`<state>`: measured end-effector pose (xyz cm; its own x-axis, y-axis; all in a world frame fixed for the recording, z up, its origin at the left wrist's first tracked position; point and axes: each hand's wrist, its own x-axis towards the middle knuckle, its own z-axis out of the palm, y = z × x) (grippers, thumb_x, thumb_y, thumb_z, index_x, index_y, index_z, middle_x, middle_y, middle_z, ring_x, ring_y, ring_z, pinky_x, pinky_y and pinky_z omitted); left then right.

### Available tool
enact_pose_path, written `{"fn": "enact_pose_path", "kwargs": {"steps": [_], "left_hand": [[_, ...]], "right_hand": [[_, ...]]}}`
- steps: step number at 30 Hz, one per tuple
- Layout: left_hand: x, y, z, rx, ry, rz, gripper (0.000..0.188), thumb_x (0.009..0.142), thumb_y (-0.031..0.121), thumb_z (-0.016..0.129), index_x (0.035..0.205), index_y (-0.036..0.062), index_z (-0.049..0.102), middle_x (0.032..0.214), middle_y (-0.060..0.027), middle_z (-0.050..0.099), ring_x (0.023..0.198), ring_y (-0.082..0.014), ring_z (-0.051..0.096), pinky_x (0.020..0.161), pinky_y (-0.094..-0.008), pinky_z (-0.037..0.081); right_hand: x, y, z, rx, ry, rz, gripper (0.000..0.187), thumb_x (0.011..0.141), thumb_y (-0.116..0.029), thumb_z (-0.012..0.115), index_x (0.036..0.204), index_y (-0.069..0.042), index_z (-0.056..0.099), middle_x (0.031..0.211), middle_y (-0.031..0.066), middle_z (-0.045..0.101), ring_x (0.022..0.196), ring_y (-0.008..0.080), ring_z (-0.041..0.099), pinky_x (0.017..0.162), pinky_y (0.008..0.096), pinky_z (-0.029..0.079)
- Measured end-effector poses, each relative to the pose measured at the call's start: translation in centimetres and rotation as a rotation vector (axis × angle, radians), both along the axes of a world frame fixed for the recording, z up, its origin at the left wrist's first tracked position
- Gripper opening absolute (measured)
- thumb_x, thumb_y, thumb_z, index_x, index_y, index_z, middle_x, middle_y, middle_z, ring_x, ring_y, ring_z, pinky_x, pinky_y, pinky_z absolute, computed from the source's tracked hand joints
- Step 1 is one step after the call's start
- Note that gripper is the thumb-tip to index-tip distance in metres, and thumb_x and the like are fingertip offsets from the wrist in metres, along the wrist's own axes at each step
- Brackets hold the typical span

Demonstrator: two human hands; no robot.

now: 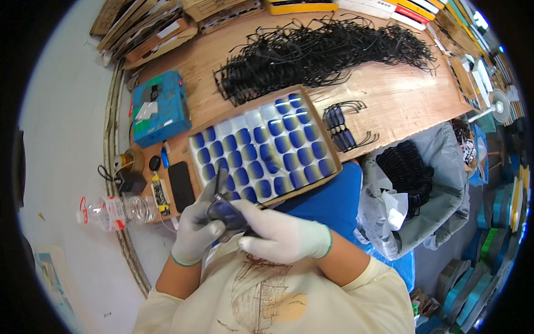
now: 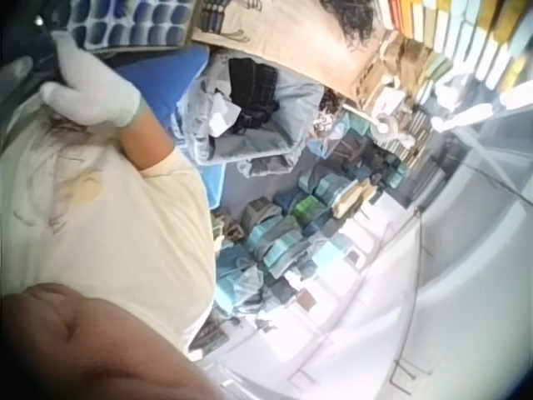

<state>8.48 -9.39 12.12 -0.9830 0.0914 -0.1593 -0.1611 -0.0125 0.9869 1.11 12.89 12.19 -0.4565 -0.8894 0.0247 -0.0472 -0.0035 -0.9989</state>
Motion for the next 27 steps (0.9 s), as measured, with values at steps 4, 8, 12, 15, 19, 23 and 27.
{"fn": "enact_pose_path", "kwargs": {"steps": [4,8,12,15,19,23,27], "left_hand": [[-2.2,0.1,-0.2,-0.087,0.15,-0.013,0.021,0.084,0.016,0.074,0.091,-0.0038,0.071,0.139,-0.0342,0.057,0.129,-0.036,0.059,0.105,-0.0419,0.045],[-5.7,0.7,-2.2,-0.395,0.187,-0.039,0.031,0.085,0.021,0.073,0.105,-0.0026,0.071,0.141,-0.0339,0.056,0.134,-0.0415,0.056,0.108,-0.0462,0.046],[-12.7,-2.7,-7.0,-0.879,0.201,0.112,0.05,0.094,0.042,0.065,0.12,-0.0015,0.066,0.144,-0.0275,0.057,0.132,-0.0376,0.057,0.107,-0.0441,0.045],[-20.2,-3.9,-10.8,-1.028,0.231,0.295,0.047,0.099,0.038,0.059,0.125,-0.0008,0.066,0.138,-0.0298,0.059,0.128,-0.0429,0.057,0.108,-0.0472,0.045],[-25.3,-2.5,-14.4,-1.233,-0.076,0.208,0.05,0.101,0.047,0.051,0.12,0.004,0.069,0.12,-0.0265,0.068,0.12,-0.0433,0.06,0.104,-0.0537,0.043],[-24.1,-2.2,-15.8,-1.344,0.165,0.182,0.041,0.098,0.042,0.053,0.09,0.0049,0.07,0.097,-0.0153,0.071,0.1,-0.0375,0.063,0.09,-0.0503,0.041],[-24.3,-3.0,-15.3,-1.252,0.153,0.153,0.039,0.097,0.039,0.054,0.089,0.0049,0.071,0.097,-0.0145,0.071,0.098,-0.0362,0.063,0.09,-0.0496,0.039]], "right_hand": [[-1.2,0.3,0.4,0.024,-0.105,-0.03,0.051,0.103,-0.017,0.051,0.145,0.006,0.034,0.094,0.0229,0.067,0.088,0.0401,0.069,0.083,0.0434,0.055],[-3.5,2.6,-0.9,0.314,0.204,-0.33,0.036,0.102,-0.019,0.053,0.13,0.003,0.049,0.094,0.0244,0.069,0.085,0.0406,0.071,0.076,0.0485,0.056],[-11.2,8.9,-4.2,0.843,0.375,-0.816,0.031,0.1,-0.023,0.055,0.118,0.002,0.056,0.095,0.0278,0.069,0.086,0.0446,0.07,0.074,0.0537,0.055],[-17.5,13.1,-8.2,1.087,0.45,-0.897,0.05,0.096,-0.041,0.062,0.12,0.003,0.057,0.096,0.0289,0.07,0.094,0.0463,0.069,0.083,0.0532,0.054],[-19.5,13.4,-12.1,1.126,0.311,-0.783,0.069,0.087,-0.055,0.07,0.122,0.002,0.058,0.1,0.0282,0.072,0.098,0.0464,0.069,0.088,0.0509,0.054],[-18.6,12.2,-12.4,1.036,0.237,-0.83,0.061,0.088,-0.053,0.071,0.11,0.003,0.06,0.092,0.0289,0.071,0.093,0.0478,0.069,0.083,0.0527,0.054],[-18.1,11.8,-11.9,0.989,0.212,-0.831,0.058,0.09,-0.048,0.07,0.114,0.004,0.06,0.093,0.0296,0.071,0.094,0.0475,0.069,0.084,0.0524,0.054]]}}
